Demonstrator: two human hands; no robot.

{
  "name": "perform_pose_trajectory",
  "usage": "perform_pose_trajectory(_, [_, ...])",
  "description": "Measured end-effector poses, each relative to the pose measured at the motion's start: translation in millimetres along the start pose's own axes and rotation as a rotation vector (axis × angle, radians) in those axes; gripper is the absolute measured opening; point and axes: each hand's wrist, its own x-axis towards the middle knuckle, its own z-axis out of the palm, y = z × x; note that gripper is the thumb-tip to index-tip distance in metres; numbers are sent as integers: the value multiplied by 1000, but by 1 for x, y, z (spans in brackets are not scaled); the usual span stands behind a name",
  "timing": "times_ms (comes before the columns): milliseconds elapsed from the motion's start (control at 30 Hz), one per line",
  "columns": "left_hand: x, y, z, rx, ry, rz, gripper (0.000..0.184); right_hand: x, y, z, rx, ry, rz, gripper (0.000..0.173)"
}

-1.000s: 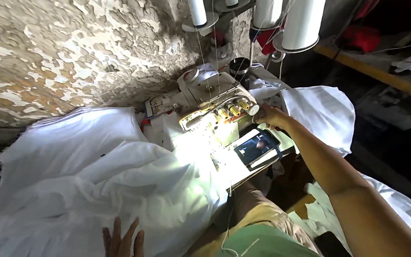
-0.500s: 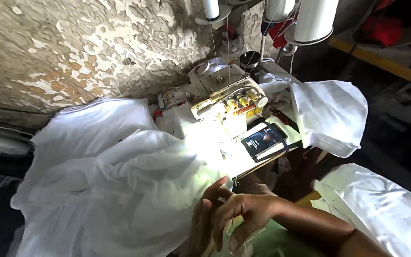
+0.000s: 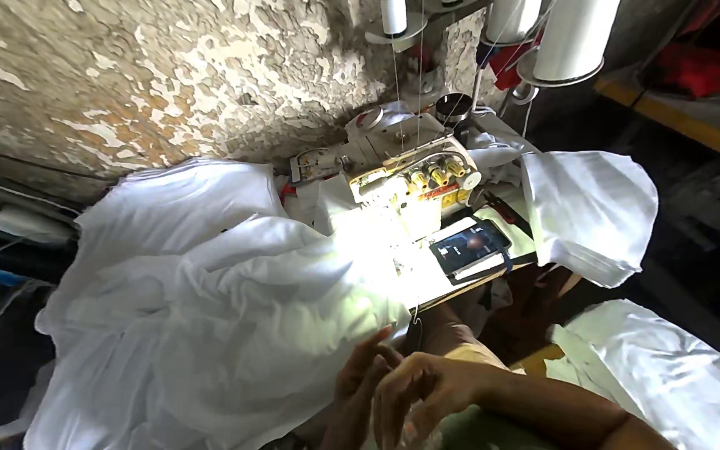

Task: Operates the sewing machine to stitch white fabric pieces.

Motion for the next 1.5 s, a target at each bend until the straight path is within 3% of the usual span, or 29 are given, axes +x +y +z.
perform_pose_trajectory(133, [-1,-5,5,-35,-13,16,47,1,-3,-4,-96,87,-11,18])
perform_pose_trajectory(300, [3,-4,8,3,-14,-34,45,-10,-4,-9,93,231,2,17])
perform_pose_trajectory(567, [19,-1,20,-17,-60,-102,39,-19,1,-22,-45,-3,-32,20])
perform_pose_trajectory(733, [21,-1,21,42,-32,-128,40,-29,-1,-30,-69,216,-45,21])
perform_pose_trajectory(967, [24,0,25,-17,-73,-256,37,-27,4,-32,-119,-42,-46,23])
perform_pose_trajectory(1067, [20,2,19,-12,-51,-287,30,-30,2,-33,-187,143,27,21])
perform_pose_trajectory(1200, [10,-11,-3,106,41,-360,30,-26,1,-56,-389,837,34,23])
perform_pose_trajectory(1267, [6,-28,-14,332,131,-380,30,-15,10,-82,-559,1081,1,6])
perform_pose_trajectory(1367, [0,-57,-21,623,225,-322,31,1,19,-100,-471,1072,143,34])
perform_pose_trajectory(1433, [-8,-74,-22,768,228,-269,35,8,31,-95,-329,1013,276,29])
perform_pose_trajectory(1500, [-16,-85,-22,804,220,-292,39,2,44,-83,-273,830,398,22])
